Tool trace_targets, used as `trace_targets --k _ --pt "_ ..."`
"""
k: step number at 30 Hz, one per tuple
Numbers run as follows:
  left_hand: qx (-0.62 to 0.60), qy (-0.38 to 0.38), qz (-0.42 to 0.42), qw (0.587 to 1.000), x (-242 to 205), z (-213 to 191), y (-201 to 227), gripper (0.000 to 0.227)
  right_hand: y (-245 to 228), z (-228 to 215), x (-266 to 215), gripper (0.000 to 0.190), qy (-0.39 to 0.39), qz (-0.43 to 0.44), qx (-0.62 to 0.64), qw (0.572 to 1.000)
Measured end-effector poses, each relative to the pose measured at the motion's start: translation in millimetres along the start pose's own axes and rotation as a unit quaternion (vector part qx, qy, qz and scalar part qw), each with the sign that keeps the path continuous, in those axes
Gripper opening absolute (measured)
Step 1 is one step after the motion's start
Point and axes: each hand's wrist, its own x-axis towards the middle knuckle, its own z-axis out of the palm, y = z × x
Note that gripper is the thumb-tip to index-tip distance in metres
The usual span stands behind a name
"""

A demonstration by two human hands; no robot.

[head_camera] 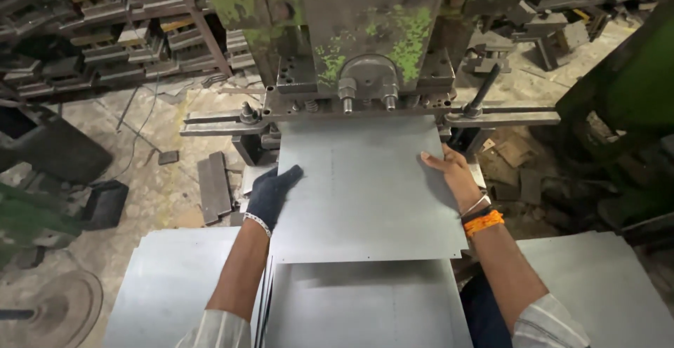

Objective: Feeding metal sheets into a stamping machine and stacking processed sheets.

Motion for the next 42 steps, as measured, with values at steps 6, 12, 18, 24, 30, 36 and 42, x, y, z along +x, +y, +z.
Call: trace_targets --k 6,12,18,24,30,36,42 --pt "-0.147 -0.020 -0.006 0.989 6 1 -5 0.057 -22 9 -22 0.034 0.004 -0.019 0.025 0.999" --pt "-0.093 0.003 -0.004 0.996 -2 5 0 0.059 -26 12 -22 0.038 0.000 -0.019 0.023 1.000" --pt "-0.111 -0.011 -0.017 0.994 -3 1 4 0.059 -23 9 -19 0.033 -0.006 0.011 0.045 0.999" --pt "-0.194 -0.033 -0.010 0.980 -14 6 6 0.062 -11 5 -17 0.036 -0.004 -0.038 0.026 0.999" --pt "-0.086 -0.067 0.062 0.992 -43 1 -3 0.073 16 -16 -14 0.046 -0.037 -0.189 0.009 0.981" --pt "0.001 -0.045 0.082 0.996 -192 -30 -10 0.070 -47 22 -201 0.078 0.012 -0.050 -0.022 0.998" --pt "0.078 0.073 0.158 0.982 -188 -57 -60 0.055 1 -2 -216 0.067 0.018 -0.166 -0.258 0.952"
